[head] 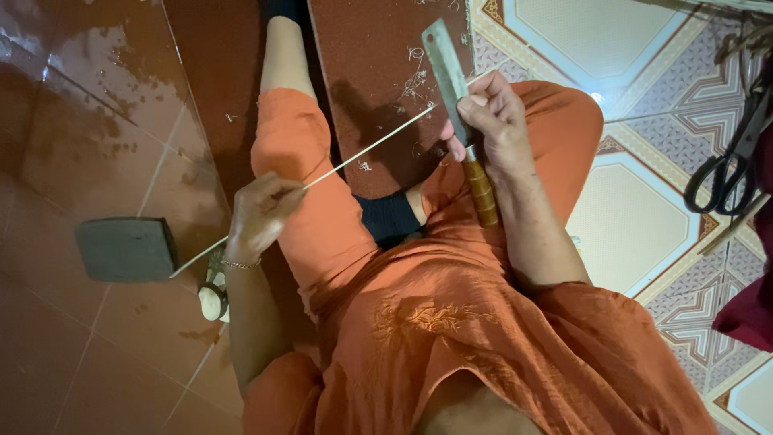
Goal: The person sits on a tiled floor and uses a knife to shave thin strips from long bamboo sticks. They hold each stick with one hand and draw the knife along its length, producing fine shavings that fall onto the floor.
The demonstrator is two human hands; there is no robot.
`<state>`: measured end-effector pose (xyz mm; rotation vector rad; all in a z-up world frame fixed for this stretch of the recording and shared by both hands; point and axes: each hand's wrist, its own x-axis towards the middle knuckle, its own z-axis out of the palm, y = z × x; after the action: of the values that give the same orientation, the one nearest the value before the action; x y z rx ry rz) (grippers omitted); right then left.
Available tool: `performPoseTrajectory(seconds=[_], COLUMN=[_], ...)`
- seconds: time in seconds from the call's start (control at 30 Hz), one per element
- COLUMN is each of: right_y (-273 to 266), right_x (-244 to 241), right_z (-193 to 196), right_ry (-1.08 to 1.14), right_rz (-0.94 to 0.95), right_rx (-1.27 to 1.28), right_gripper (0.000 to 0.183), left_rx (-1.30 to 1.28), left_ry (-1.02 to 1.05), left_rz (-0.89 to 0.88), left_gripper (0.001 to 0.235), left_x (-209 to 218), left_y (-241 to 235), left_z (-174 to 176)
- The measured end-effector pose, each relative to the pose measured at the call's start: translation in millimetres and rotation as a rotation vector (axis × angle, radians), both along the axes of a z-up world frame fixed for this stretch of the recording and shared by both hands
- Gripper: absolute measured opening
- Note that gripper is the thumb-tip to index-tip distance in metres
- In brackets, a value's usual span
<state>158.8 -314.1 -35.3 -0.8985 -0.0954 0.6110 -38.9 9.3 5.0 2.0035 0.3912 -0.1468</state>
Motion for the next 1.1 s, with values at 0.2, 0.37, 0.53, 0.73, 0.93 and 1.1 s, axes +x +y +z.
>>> performPoseTrajectory(seconds=[0.2,0.37,0.53,0.73,0.93,1.1], right_y=[24,28,15,-5,-19,-26], right_x=[-24,-37,-24,-3,9,20], right_z=[-3,-7,-8,-8,-5,-1], right_ry=[-0.067,-0.077,-0.054,-0.059,-0.043,-0.08], right_rz=[0.125,0.215,0.194,0.068,-0.05,-0.126], right_rx=[-0.038,-0.012,-0.02,0.022,0.023,0.002], right_gripper=[0.016,0.018,0.018,0.017,0.016,0.012], left_rx=[0.138,0.002,0.043,0.064,0.083,0.033], left_ry=[-0.158,-0.309,-0.212,-0.266,-0.178,-0.038], left_rz=[-0.242,-0.131,-0.158,-0.154,-0.12,0.002], left_gripper=[0.026,0.008,0.006,0.008,0.007,0.003], left_x=[47,76,73,49,28,16], left_y=[-59,-97,-90,-56,-35,-28], left_z=[16,9,2,-7,3,14])
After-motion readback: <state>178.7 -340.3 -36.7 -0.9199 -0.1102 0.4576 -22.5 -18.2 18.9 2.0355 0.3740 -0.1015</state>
